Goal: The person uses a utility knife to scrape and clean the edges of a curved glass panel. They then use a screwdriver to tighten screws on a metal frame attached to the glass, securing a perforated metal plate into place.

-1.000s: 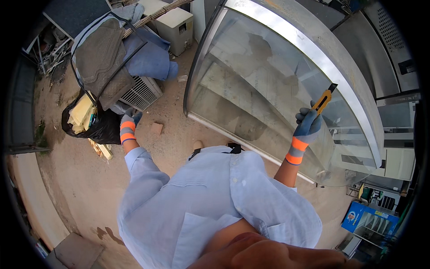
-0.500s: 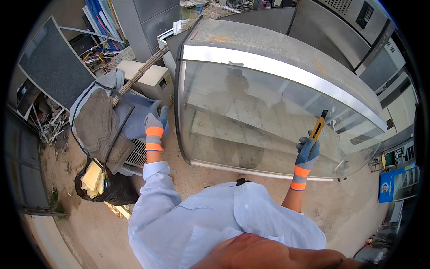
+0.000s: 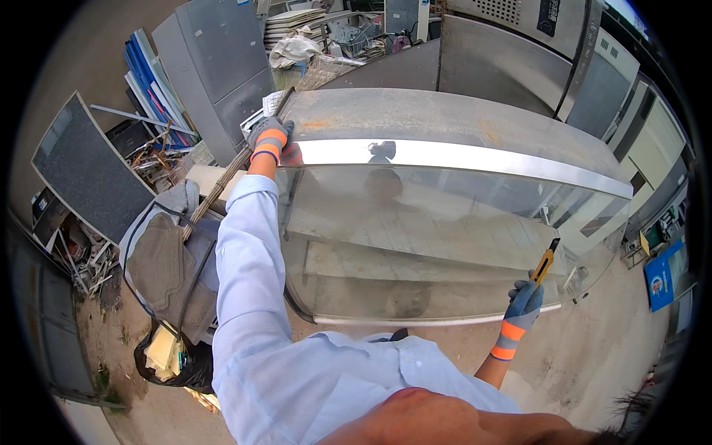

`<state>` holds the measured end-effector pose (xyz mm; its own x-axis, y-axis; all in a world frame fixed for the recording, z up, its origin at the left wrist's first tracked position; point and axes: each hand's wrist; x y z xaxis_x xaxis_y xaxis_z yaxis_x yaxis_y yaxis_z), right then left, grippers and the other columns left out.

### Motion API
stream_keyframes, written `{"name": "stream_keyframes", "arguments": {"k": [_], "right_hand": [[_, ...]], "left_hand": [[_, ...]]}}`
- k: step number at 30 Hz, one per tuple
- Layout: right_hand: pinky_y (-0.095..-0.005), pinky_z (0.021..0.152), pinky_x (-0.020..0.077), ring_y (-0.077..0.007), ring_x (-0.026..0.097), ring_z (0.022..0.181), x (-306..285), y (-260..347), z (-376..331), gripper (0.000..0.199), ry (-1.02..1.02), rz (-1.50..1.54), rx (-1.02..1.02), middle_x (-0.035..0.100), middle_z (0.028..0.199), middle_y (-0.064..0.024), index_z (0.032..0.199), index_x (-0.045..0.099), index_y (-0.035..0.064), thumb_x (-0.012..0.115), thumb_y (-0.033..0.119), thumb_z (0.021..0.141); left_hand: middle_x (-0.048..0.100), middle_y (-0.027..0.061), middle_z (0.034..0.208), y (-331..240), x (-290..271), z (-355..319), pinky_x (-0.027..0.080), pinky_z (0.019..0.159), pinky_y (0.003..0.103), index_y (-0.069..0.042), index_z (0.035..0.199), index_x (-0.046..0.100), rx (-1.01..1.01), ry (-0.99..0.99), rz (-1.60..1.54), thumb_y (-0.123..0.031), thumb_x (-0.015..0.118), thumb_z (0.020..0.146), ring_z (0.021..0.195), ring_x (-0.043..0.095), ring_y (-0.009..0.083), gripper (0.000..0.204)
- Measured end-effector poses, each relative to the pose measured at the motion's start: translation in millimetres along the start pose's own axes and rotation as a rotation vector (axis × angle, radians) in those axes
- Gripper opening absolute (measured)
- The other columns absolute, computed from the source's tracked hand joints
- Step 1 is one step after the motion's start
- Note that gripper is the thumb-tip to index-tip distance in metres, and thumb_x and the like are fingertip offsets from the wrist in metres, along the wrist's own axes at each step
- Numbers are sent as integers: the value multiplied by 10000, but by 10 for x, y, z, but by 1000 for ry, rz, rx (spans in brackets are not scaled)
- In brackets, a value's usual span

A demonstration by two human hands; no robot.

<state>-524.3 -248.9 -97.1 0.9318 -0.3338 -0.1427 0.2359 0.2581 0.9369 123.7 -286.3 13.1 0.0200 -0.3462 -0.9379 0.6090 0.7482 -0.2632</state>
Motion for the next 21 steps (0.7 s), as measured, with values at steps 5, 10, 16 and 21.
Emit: {"name": "stream_keyframes", "arguments": {"k": [5, 10, 16, 21], "right_hand": [[-211, 549, 410, -61, 520, 606, -241, -139, 229, 333, -81, -40, -1, 596, 781, -14, 1220, 563, 35, 438, 256, 1005], [-212, 554, 418, -64, 521, 605, -345, -248, 542, 304, -119, -66, 5, 598, 776, -17, 1187, 573, 20, 433, 218, 1003], [-273, 563, 458, -123, 570, 600, -363, -320, 873, 271, -93, -118, -60, 616, 744, -77, 1133, 586, -5, 446, 175, 985], [-281, 532, 461, -133, 580, 572, -543, -695, 1074, 252, -127, -80, -2, 624, 722, -80, 1098, 584, -10, 457, 173, 981]], "left_hand": [[636, 181, 1193, -260, -27, 249, 483, 932, 423, -41, 1153, 664, -75, 20, 106, -358, 660, 827, 1118, 608, 332, 455], [675, 141, 1012, -922, 478, 394, 524, 745, 370, -96, 1191, 591, 226, -238, -31, -254, 556, 909, 899, 669, 275, 325], [553, 1, 758, -2511, 361, -868, 412, 564, 246, -94, 1158, 572, 620, 229, -936, -201, 515, 969, 639, 487, 83, 225], [609, 7, 850, -3045, 342, -2313, 441, 602, 231, -48, 1307, 530, 775, 654, -1245, -151, 511, 972, 656, 507, 77, 350]]}}
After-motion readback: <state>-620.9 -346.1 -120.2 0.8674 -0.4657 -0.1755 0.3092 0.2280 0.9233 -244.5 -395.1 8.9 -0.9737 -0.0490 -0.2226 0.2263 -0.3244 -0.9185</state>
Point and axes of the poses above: each hand's wrist, its own z-axis towards the middle knuckle, its own x-axis out of the palm, y = z × x
